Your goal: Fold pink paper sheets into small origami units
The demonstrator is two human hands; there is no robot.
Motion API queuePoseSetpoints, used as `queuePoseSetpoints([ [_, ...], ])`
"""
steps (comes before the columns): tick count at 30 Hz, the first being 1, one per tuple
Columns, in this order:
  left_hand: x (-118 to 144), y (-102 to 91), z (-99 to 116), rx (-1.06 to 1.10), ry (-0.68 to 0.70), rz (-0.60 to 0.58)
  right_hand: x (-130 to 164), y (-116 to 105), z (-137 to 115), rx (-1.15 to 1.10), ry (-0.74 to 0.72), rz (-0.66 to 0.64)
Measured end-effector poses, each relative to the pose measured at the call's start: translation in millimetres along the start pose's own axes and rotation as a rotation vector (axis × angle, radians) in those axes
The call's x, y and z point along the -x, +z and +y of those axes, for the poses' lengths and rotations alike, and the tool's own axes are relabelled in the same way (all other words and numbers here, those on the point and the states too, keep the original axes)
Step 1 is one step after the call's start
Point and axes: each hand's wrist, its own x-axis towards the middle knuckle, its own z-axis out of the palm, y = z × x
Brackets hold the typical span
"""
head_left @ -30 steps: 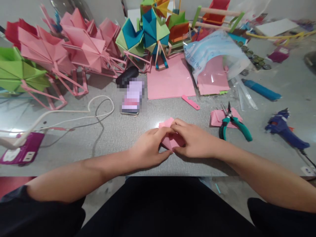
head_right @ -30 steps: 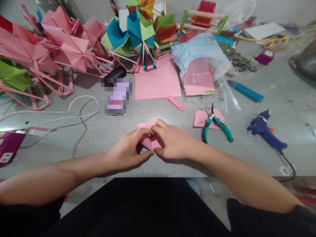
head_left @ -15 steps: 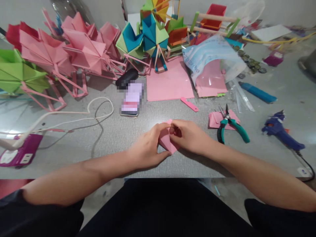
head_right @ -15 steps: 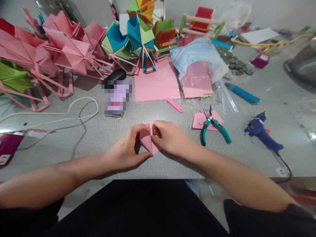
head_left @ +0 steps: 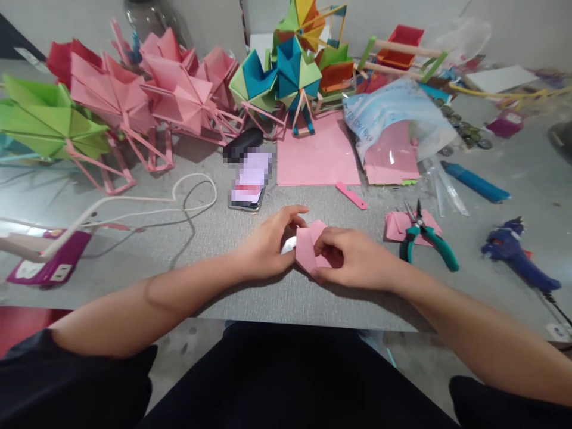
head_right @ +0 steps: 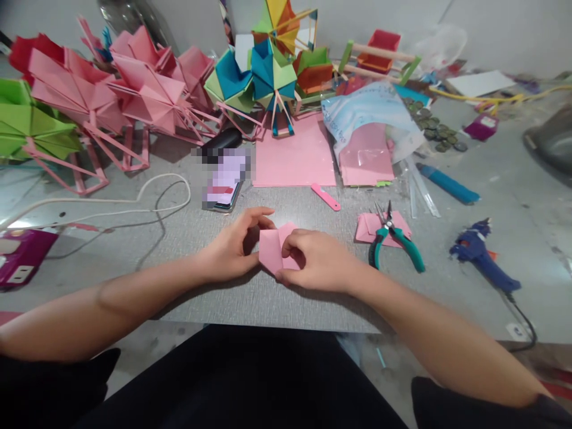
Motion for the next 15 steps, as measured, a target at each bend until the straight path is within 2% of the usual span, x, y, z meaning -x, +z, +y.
queuePoseSetpoints([
  [3,-4,-1.5,0,0.001,-0.007,-0.021,3,0,2,0.042,-0.056,-0.032],
  [8,-10,-6.6,0,-0.121,-0.041,-0.100,6,3,6,0.135,-0.119,-0.049],
  [12,-12,-11.6,3,-0.215,-0.075,-0.093,5,-4,14,0.035,-0.241,-0.091],
  [15,-12,-15.0,6,-0.222,-0.147,-0.106,3,-10,24,-0.033,-0.261,-0.105],
])
